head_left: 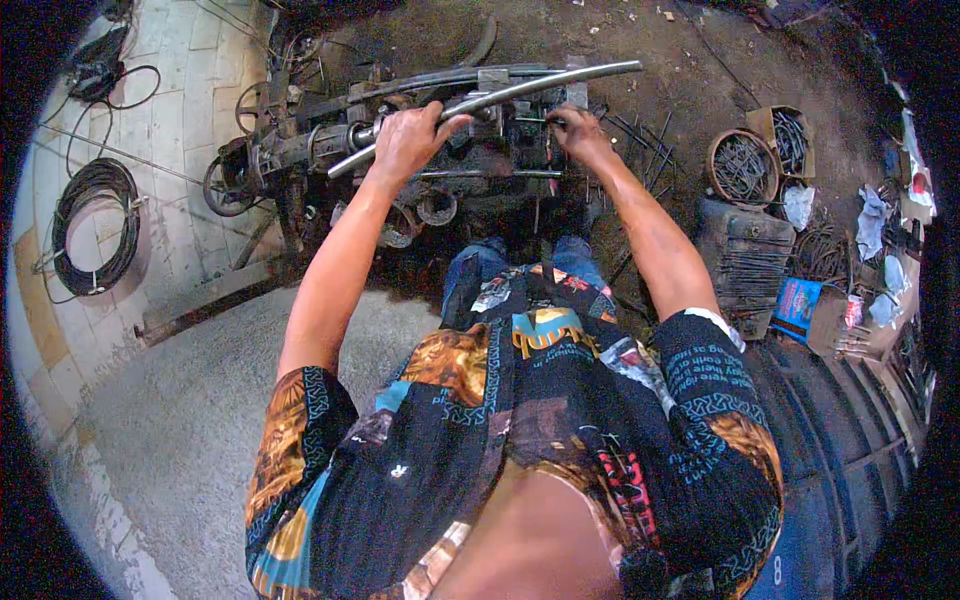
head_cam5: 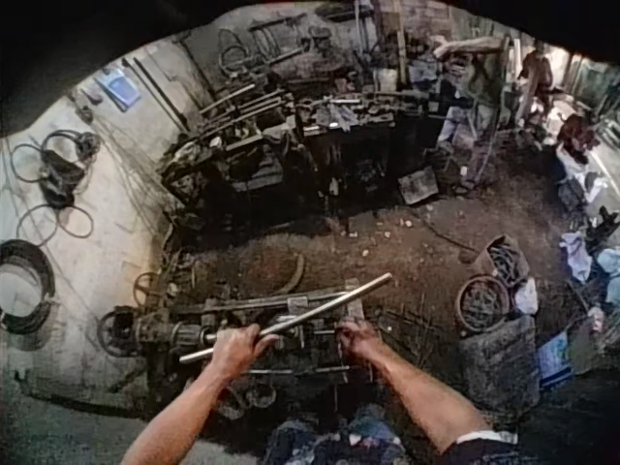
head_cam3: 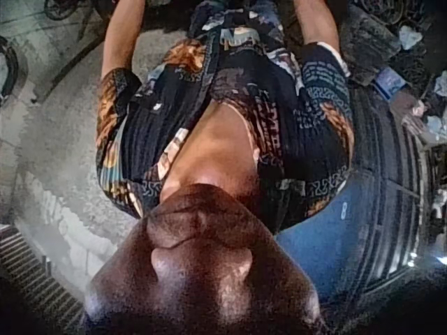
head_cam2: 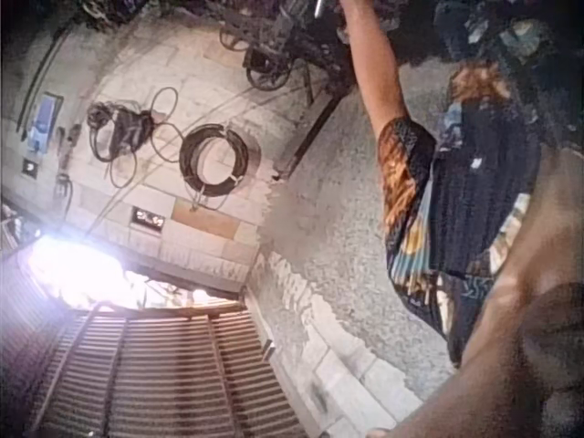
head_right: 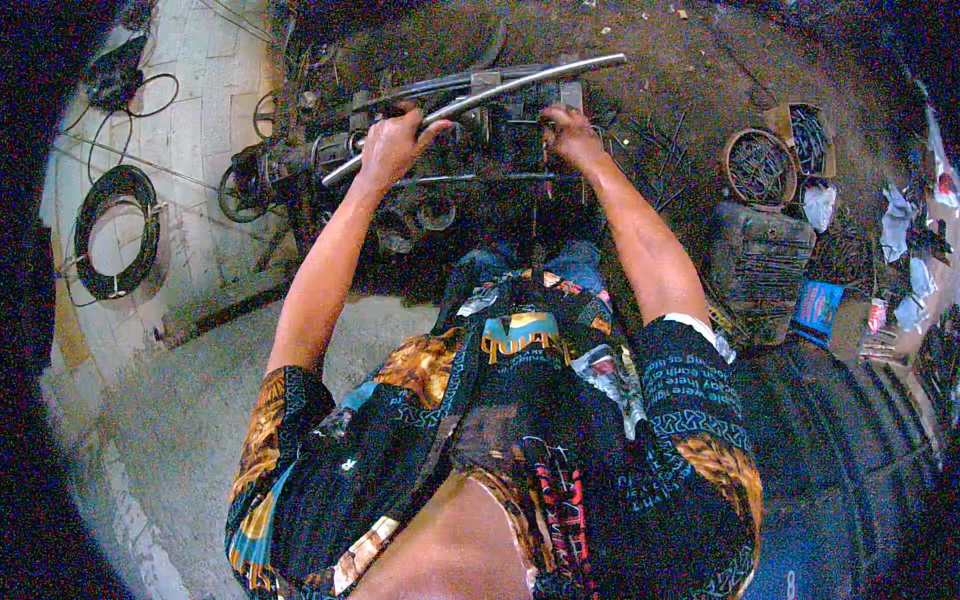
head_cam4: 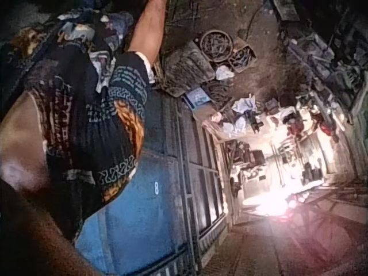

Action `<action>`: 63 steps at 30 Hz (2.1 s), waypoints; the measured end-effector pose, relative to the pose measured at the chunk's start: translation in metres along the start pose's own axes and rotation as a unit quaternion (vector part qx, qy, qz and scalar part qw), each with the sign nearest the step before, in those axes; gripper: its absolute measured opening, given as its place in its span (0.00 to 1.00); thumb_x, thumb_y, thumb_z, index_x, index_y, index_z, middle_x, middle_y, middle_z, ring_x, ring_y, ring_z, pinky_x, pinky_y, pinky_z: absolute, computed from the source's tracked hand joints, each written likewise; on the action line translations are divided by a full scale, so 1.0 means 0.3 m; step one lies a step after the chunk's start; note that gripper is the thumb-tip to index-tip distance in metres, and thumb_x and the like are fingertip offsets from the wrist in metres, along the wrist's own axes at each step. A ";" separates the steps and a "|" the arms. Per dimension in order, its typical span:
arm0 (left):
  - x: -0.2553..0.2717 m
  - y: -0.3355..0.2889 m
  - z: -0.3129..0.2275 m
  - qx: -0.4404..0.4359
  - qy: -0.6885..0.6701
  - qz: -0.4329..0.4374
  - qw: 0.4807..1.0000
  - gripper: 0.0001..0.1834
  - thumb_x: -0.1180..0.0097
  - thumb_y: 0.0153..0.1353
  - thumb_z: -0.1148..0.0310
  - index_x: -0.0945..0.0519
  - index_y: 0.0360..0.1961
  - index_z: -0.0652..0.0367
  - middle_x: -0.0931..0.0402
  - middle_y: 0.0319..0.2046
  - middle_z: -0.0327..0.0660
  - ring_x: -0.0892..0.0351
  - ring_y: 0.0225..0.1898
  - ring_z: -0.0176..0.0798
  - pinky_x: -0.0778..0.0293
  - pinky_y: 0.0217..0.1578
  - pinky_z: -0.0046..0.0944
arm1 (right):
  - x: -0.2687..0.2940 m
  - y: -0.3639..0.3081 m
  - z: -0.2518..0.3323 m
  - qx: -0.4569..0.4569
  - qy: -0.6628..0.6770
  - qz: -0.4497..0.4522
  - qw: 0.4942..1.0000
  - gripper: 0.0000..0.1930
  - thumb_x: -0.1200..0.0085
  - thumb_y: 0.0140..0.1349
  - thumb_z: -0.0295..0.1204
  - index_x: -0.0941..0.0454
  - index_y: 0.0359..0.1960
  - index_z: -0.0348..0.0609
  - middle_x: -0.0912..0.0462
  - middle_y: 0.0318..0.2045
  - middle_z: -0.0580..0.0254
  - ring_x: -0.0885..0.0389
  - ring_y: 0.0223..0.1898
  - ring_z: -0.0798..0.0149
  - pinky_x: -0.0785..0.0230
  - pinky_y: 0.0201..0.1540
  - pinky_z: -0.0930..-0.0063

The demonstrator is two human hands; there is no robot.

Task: Manually operating a metal bending or forming machine to shape rods and components.

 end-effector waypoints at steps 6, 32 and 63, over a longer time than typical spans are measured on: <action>-0.014 0.025 -0.086 -0.006 -0.031 -0.008 0.999 0.31 0.58 0.57 0.40 0.28 0.22 0.61 0.26 0.16 0.54 0.25 0.21 0.57 0.29 0.23 0.51 | 0.042 -0.016 -0.048 -0.033 -0.005 0.028 0.999 0.19 0.44 0.48 0.29 0.27 0.45 0.49 0.27 0.48 0.58 0.29 0.48 0.50 0.35 0.51 0.61; 0.043 0.006 -0.175 0.004 -0.096 -0.039 0.995 0.26 0.48 0.54 0.45 0.26 0.32 0.62 0.24 0.26 0.51 0.23 0.29 0.54 0.29 0.30 0.48 | 0.200 -0.050 -0.072 -0.036 -0.031 0.028 0.998 0.19 0.44 0.45 0.26 0.27 0.42 0.45 0.25 0.43 0.54 0.27 0.44 0.46 0.34 0.47 0.57; 0.037 -0.358 0.162 0.164 -0.235 -0.184 0.940 0.21 0.49 0.58 0.69 0.32 0.54 0.60 0.29 0.43 0.49 0.27 0.43 0.48 0.30 0.42 0.41 | 0.383 -0.080 0.011 0.060 -0.253 -0.188 0.947 0.14 0.45 0.48 0.29 0.25 0.39 0.49 0.23 0.39 0.57 0.24 0.38 0.51 0.33 0.42 0.59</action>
Point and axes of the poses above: each hand's wrist, its own y-axis towards the middle knuckle, its own x-axis out of the back of the hand, z = x × y, the point moved 9 cm from there along y, towards the middle knuckle
